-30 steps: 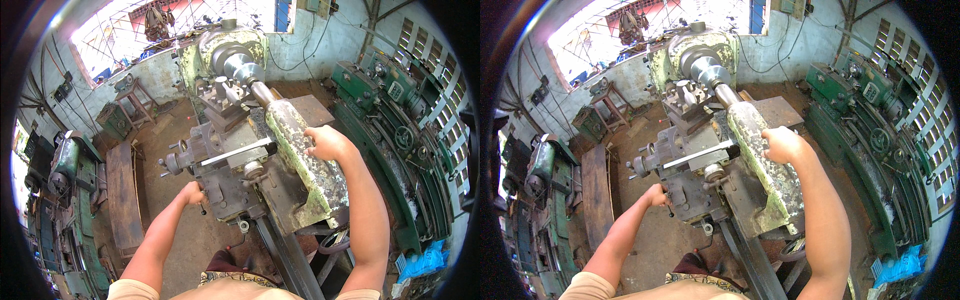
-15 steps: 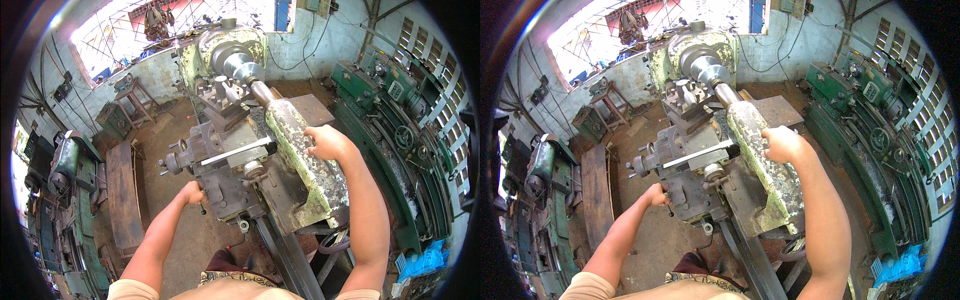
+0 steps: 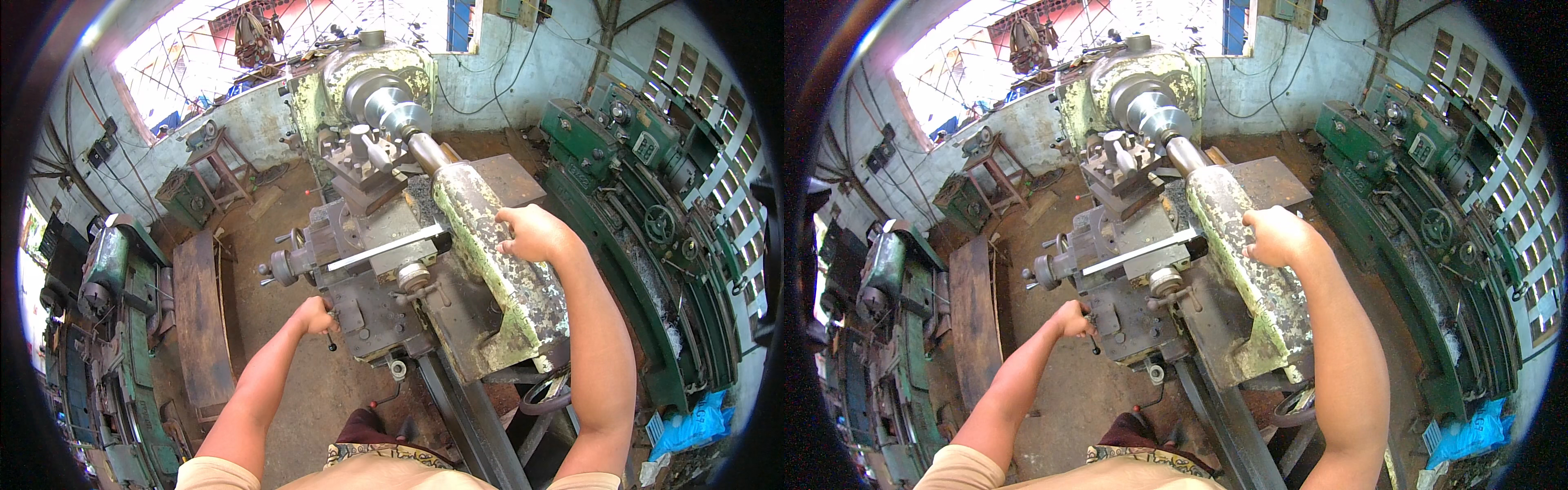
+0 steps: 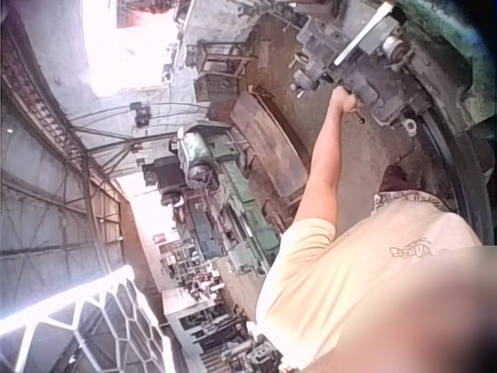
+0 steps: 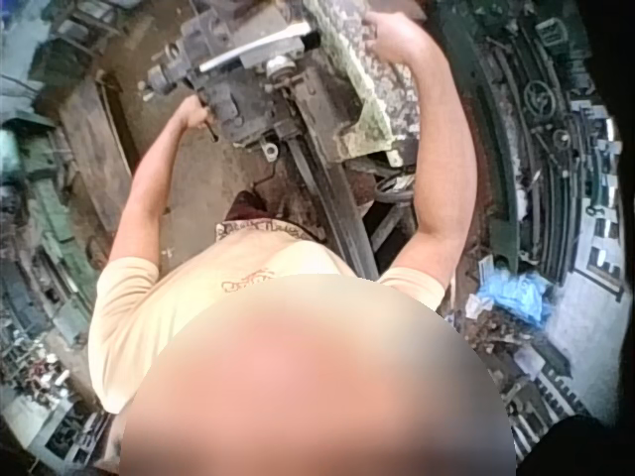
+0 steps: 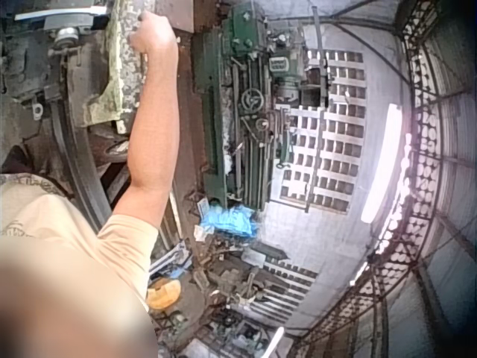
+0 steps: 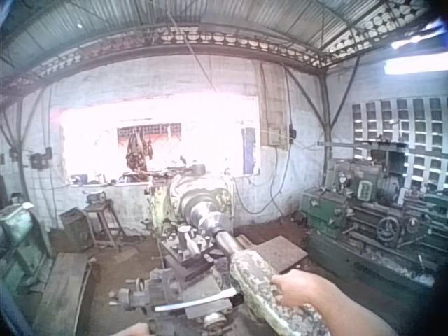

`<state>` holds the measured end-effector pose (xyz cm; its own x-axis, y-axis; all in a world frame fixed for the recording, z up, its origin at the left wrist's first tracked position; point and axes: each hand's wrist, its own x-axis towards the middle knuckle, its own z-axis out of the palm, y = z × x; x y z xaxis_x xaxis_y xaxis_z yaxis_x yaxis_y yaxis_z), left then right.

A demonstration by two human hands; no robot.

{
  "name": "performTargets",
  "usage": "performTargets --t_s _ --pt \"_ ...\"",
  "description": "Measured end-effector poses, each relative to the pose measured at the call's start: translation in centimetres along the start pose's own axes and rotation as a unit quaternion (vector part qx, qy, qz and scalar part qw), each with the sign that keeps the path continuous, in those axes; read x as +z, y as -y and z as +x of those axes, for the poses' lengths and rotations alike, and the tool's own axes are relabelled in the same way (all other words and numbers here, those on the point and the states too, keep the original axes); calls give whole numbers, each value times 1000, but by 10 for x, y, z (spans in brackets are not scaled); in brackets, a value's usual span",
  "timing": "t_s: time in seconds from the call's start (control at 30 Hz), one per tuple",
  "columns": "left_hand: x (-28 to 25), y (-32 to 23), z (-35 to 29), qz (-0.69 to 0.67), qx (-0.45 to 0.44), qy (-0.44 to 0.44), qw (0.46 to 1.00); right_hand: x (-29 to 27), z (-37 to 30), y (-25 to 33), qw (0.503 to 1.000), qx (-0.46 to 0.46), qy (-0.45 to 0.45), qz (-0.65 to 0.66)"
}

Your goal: The person operates a metal lathe, adjusting the tool post and carriage while a cylindrical metal workpiece rotates. They then use a vernier caliper to measure the diameter of the workpiece.

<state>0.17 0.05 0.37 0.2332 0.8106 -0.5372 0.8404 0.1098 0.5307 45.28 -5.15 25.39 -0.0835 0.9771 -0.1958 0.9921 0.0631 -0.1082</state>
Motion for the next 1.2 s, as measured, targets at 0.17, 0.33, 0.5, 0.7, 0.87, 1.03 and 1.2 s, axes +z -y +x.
performTargets --t_s 0.17,0.33,0.5,0.7,0.87,1.03,1.2 --pt "0 1 1 -5 3 3 1000 -1 0 0 1000 -3 0 0" --pt "1 4 3 0 2 -3 1000 -2 -1 1 1000 2 6 2" --pt "2 5 4 -7 -2 -8 1000 -3 -1 3 1000 9 8 0" --pt "0 0 0 -11 3 -2 1000 -4 -1 3 1000 7 13 -3" --pt "0 -3 -3 -8 -4 -3 1000 -4 -2 3 1000 4 10 -3" --pt "0 -1 -1 -11 -2 -9 1000 -5 -3 3 1000 10 13 5" --pt "0 0 1 -5 -2 0 1000 -5 -2 2 1000 5 13 3"
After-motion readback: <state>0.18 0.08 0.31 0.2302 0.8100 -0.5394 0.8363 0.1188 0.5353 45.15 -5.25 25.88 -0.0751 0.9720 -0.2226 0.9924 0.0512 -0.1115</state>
